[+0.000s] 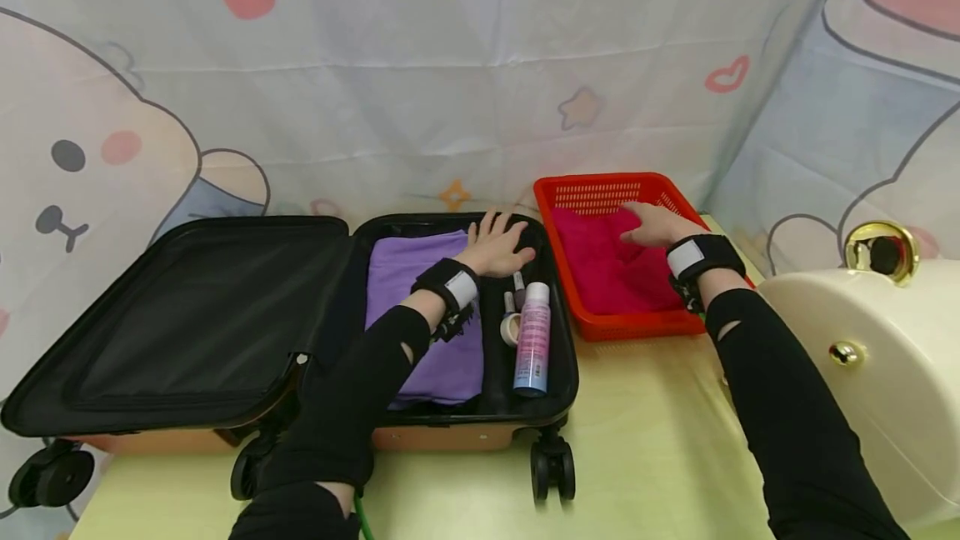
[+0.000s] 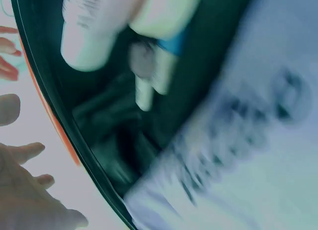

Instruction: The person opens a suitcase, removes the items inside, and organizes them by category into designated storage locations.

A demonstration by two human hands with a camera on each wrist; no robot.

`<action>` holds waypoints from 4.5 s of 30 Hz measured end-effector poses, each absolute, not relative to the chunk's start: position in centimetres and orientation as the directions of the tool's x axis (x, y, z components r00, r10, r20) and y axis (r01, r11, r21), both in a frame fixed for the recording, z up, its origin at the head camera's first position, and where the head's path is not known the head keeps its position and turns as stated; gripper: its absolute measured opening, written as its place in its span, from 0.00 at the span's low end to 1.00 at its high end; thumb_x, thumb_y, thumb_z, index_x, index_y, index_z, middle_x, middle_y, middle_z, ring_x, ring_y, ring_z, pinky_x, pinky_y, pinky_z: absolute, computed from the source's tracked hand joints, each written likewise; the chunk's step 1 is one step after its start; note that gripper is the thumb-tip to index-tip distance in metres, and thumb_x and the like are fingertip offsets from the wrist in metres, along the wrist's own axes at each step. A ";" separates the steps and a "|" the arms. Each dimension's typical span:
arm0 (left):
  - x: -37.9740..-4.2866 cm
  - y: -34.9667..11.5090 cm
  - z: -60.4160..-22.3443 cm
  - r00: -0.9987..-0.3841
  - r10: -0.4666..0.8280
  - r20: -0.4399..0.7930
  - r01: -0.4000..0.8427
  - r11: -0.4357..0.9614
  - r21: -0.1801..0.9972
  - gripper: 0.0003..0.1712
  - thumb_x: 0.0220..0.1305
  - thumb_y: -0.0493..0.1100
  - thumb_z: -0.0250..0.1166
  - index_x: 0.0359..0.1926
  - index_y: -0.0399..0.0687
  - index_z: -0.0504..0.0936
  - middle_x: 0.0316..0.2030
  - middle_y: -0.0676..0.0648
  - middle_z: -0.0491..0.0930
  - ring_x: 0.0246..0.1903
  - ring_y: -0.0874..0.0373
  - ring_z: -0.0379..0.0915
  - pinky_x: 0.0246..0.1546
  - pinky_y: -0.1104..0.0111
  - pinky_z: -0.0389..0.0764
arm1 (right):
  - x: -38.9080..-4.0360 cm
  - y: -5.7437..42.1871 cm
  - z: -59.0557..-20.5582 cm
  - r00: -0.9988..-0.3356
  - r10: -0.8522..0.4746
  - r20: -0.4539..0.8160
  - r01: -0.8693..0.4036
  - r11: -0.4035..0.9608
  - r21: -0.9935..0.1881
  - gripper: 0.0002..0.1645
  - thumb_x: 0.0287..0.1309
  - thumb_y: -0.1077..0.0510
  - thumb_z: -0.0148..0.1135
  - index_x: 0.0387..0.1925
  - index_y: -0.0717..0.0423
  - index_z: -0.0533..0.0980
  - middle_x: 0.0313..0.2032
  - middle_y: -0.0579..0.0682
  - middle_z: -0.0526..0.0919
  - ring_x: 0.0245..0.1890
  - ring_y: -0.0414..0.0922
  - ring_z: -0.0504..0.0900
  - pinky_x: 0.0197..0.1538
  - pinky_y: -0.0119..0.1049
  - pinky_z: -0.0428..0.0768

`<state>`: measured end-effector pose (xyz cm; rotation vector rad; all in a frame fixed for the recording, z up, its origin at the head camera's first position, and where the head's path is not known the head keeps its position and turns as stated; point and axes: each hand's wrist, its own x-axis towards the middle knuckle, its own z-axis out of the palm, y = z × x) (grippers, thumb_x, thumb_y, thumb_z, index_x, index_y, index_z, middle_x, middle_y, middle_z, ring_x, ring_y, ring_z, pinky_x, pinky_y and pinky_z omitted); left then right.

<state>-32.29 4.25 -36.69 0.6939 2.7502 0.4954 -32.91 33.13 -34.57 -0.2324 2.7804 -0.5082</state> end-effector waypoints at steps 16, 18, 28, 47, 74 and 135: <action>-32.5 -6.8 -35.1 -0.860 0.329 -0.391 0.223 0.930 0.293 0.40 0.74 0.51 0.54 0.77 0.36 0.53 0.76 0.34 0.58 0.77 0.36 0.49 0.74 0.47 0.61 | -31.0 20.7 -30.7 -0.895 -0.427 -0.132 -0.383 0.885 -0.263 0.32 0.69 0.58 0.57 0.70 0.65 0.66 0.63 0.68 0.76 0.62 0.62 0.76 0.67 0.58 0.74; -32.5 -7.2 -34.6 -0.869 0.329 -0.369 0.222 0.927 0.304 0.38 0.73 0.51 0.55 0.76 0.37 0.56 0.74 0.33 0.60 0.76 0.36 0.52 0.73 0.47 0.63 | -31.0 19.8 -30.4 -0.890 -0.441 -0.113 -0.401 0.877 -0.263 0.31 0.69 0.58 0.57 0.70 0.65 0.66 0.61 0.68 0.77 0.60 0.62 0.78 0.65 0.57 0.76; -31.8 -8.3 -35.5 -0.831 0.305 -0.464 0.184 0.940 0.288 0.34 0.74 0.50 0.55 0.72 0.35 0.64 0.64 0.34 0.72 0.51 0.47 0.79 0.46 0.65 0.82 | -30.4 14.4 -31.5 -0.826 -0.500 -0.259 -0.446 0.862 -0.241 0.26 0.69 0.54 0.56 0.63 0.64 0.74 0.53 0.60 0.84 0.52 0.52 0.82 0.58 0.45 0.79; -40.6 -12.4 -49.7 -0.769 0.220 -0.600 0.173 0.975 0.137 0.45 0.64 0.61 0.61 0.73 0.37 0.64 0.71 0.37 0.66 0.61 0.44 0.74 0.54 0.57 0.81 | -30.0 11.3 -35.8 -0.661 -0.451 -0.600 -0.344 0.892 -0.292 0.21 0.72 0.56 0.54 0.58 0.65 0.77 0.46 0.57 0.81 0.41 0.47 0.82 0.44 0.32 0.80; -30.6 -10.6 -40.8 -0.790 0.252 -0.558 -0.205 0.750 0.629 0.46 0.56 0.34 0.70 0.71 0.35 0.56 0.73 0.31 0.49 0.70 0.38 0.58 0.68 0.50 0.69 | -30.0 8.3 -39.4 -0.774 -0.258 -0.579 0.076 0.869 -0.489 0.53 0.66 0.53 0.62 0.78 0.64 0.41 0.74 0.67 0.56 0.47 0.59 0.82 0.45 0.43 0.86; -32.9 -5.2 -29.0 -0.927 0.359 0.110 0.145 0.073 0.987 0.54 0.56 0.26 0.67 0.80 0.51 0.53 0.80 0.43 0.46 0.76 0.52 0.49 0.78 0.59 0.54 | -31.6 15.9 -34.3 -0.901 -0.315 -0.299 0.377 -0.227 -0.898 0.19 0.73 0.40 0.48 0.56 0.45 0.68 0.42 0.41 0.80 0.42 0.39 0.79 0.49 0.36 0.76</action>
